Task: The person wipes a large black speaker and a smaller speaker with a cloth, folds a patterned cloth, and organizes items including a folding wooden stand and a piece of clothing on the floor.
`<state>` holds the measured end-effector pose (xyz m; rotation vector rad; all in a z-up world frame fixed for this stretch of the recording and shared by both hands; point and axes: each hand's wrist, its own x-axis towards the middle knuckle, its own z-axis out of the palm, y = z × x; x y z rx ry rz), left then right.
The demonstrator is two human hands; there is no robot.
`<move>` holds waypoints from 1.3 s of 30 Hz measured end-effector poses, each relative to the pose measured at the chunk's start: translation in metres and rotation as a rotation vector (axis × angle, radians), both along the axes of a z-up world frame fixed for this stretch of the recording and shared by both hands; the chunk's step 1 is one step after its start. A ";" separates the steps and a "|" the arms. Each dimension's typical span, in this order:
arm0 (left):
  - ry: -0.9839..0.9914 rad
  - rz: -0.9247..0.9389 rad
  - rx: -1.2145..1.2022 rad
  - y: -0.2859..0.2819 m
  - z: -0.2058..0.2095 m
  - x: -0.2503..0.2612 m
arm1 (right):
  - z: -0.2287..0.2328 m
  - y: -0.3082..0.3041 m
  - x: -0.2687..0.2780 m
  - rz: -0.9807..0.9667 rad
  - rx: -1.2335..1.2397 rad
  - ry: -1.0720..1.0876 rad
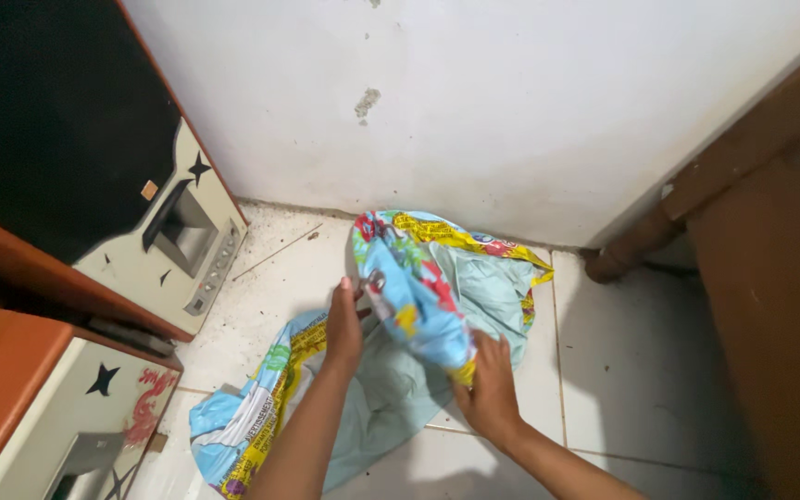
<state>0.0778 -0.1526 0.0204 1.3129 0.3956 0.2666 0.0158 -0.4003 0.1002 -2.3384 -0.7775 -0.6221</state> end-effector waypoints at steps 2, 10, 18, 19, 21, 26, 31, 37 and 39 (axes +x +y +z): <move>0.254 -0.091 -0.132 -0.001 0.033 -0.008 | 0.007 0.003 -0.006 0.087 -0.017 0.061; 0.526 -0.422 -0.104 0.064 0.166 -0.058 | 0.020 0.079 -0.027 0.149 -0.300 -0.040; 0.627 -0.348 0.921 0.103 0.117 -0.099 | 0.003 0.123 -0.068 0.533 -0.386 0.151; 0.665 -0.355 0.928 0.104 0.103 -0.105 | -0.002 0.111 -0.057 0.604 -0.305 0.182; 0.741 -0.366 0.944 0.100 0.076 -0.115 | -0.021 0.081 -0.029 0.572 -0.067 0.202; 0.656 -0.289 0.977 0.060 0.047 -0.135 | -0.101 -0.016 0.110 -0.472 0.353 0.221; 0.721 -0.422 1.178 0.011 0.062 -0.132 | -0.168 -0.117 0.195 -0.832 0.495 0.927; 0.721 -0.558 1.336 -0.016 0.047 -0.141 | -0.179 -0.131 0.196 -0.626 0.691 1.425; 0.713 -0.598 1.359 -0.016 0.037 -0.146 | -0.166 -0.128 0.194 -0.564 0.820 1.438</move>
